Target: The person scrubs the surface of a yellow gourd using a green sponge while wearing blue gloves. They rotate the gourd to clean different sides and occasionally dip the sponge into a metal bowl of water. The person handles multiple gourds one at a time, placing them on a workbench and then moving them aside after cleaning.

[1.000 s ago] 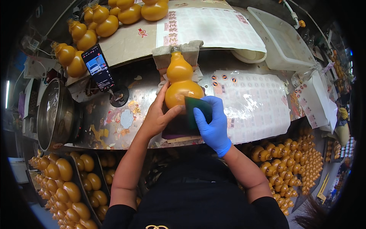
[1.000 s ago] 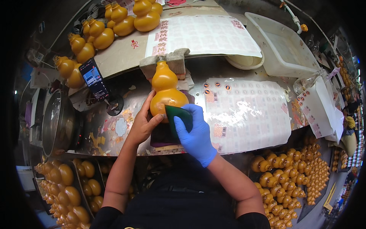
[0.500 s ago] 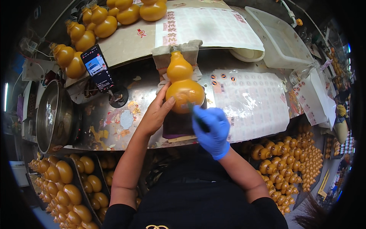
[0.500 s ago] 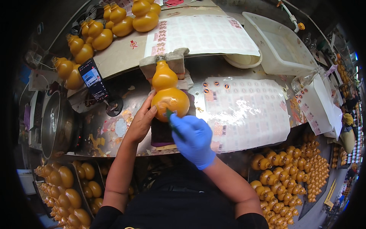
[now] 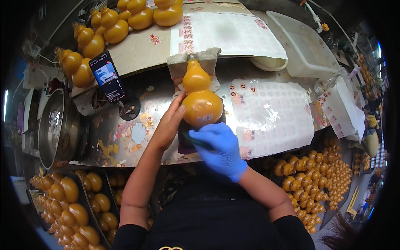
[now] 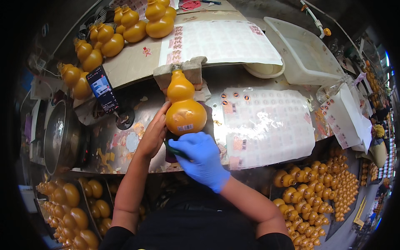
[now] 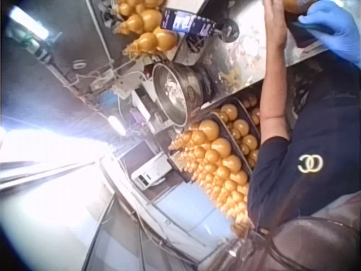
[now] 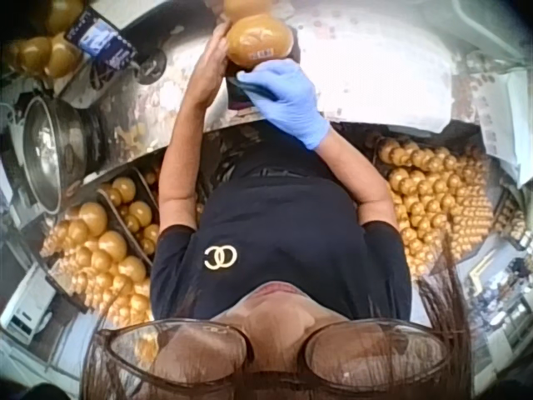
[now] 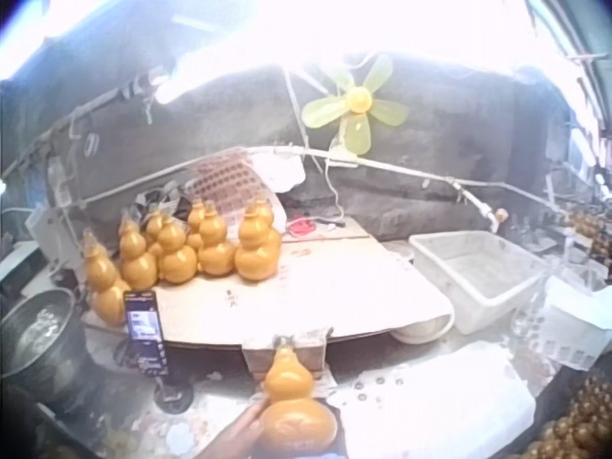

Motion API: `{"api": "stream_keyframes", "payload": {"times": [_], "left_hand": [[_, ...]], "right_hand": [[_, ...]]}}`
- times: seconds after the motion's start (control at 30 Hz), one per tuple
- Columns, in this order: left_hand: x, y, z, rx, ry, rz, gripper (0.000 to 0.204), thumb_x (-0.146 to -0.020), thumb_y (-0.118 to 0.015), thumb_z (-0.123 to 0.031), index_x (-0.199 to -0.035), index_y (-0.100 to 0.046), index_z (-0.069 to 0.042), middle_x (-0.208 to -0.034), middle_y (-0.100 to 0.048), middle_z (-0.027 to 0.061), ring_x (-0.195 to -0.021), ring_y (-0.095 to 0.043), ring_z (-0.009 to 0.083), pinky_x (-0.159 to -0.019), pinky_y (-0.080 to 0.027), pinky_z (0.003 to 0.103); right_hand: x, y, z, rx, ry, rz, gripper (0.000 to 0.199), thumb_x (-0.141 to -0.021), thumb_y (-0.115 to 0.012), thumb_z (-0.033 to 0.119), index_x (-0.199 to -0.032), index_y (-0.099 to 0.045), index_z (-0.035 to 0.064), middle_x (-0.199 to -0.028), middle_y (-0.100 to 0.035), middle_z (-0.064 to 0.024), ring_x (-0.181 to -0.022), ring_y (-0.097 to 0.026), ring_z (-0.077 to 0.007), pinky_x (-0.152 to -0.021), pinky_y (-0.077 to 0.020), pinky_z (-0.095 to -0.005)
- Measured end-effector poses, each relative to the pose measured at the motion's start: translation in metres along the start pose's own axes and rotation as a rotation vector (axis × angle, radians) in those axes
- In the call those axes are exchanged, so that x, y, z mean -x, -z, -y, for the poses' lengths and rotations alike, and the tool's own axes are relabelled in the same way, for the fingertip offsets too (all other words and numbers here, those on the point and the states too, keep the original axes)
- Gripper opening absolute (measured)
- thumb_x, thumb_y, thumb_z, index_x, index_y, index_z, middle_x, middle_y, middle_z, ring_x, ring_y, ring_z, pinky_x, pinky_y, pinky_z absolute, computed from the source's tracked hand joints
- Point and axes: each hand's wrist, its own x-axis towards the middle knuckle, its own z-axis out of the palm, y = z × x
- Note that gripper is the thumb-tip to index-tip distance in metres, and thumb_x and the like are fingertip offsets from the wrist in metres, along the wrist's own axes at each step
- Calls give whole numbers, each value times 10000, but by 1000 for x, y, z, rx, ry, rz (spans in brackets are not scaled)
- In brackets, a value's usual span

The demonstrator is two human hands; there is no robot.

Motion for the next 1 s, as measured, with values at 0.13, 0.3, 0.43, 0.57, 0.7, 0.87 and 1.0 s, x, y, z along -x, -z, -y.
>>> {"api": "stream_keyframes", "payload": {"times": [0.13,0.3,0.43,0.57,0.7,0.87,1.0], "left_hand": [[1,-13,-4,-145,-83,-55,830,-883,-646,-395,-1475,-231,14,-1437,-372,188,-1340,-373,259,-1103,-291,352],[-4,-24,-2,-235,-65,-125,892,-845,-702,-423,-1467,-237,15,-1384,-417,191,-1275,-446,258,-1060,-356,349],[-2,-24,-8,-198,-37,-76,872,-877,-666,-416,-1479,-205,13,-1385,-414,194,-1279,-444,254,-1065,-348,345],[0,-23,-11,-169,-36,-49,830,-920,-609,-409,-1486,-180,20,-1405,-397,189,-1314,-402,251,-1092,-306,343],[2,-22,-12,-176,-32,-56,802,-945,-560,-412,-1485,-171,35,-1418,-387,182,-1354,-342,246,-1114,-263,341],[-6,-14,-6,-4,1,-64,740,-947,-549,-410,-1458,-236,25,-1407,-392,176,-1332,-360,227,-1106,-275,341],[-10,-29,-12,-151,17,-140,681,-939,-569,-404,-1411,-307,10,-1368,-417,171,-1279,-412,215,-1081,-313,339]], "right_hand": [[-10,42,-4,-759,-731,-135,116,-875,-623,121,-932,-645,23,-798,-620,-31,-772,-585,-102,-722,-463,-257],[-39,44,-37,-182,-875,210,588,-853,-715,372,-1268,-526,-1,-769,-597,-21,-681,-545,-67,-633,-456,-217],[-40,26,-54,-454,-849,227,737,-831,-735,399,-1357,-447,-29,-1082,-630,-114,-928,-616,-128,-807,-500,-260],[-33,23,-63,-715,-872,215,711,-848,-720,388,-1346,-452,-42,-1190,-607,-128,-1029,-607,-154,-898,-479,-270],[-40,31,-57,-651,-948,264,683,-871,-691,399,-1344,-461,-37,-1187,-607,-121,-1027,-602,-154,-906,-468,-271],[-43,35,-64,-644,-979,319,696,-891,-620,494,-1324,-489,-36,-1192,-609,-148,-1068,-587,-185,-934,-455,-305],[-65,41,-57,-408,-920,513,760,-876,-588,578,-1309,-504,-41,-1224,-595,-167,-1121,-570,-210,-972,-433,-313]]}}
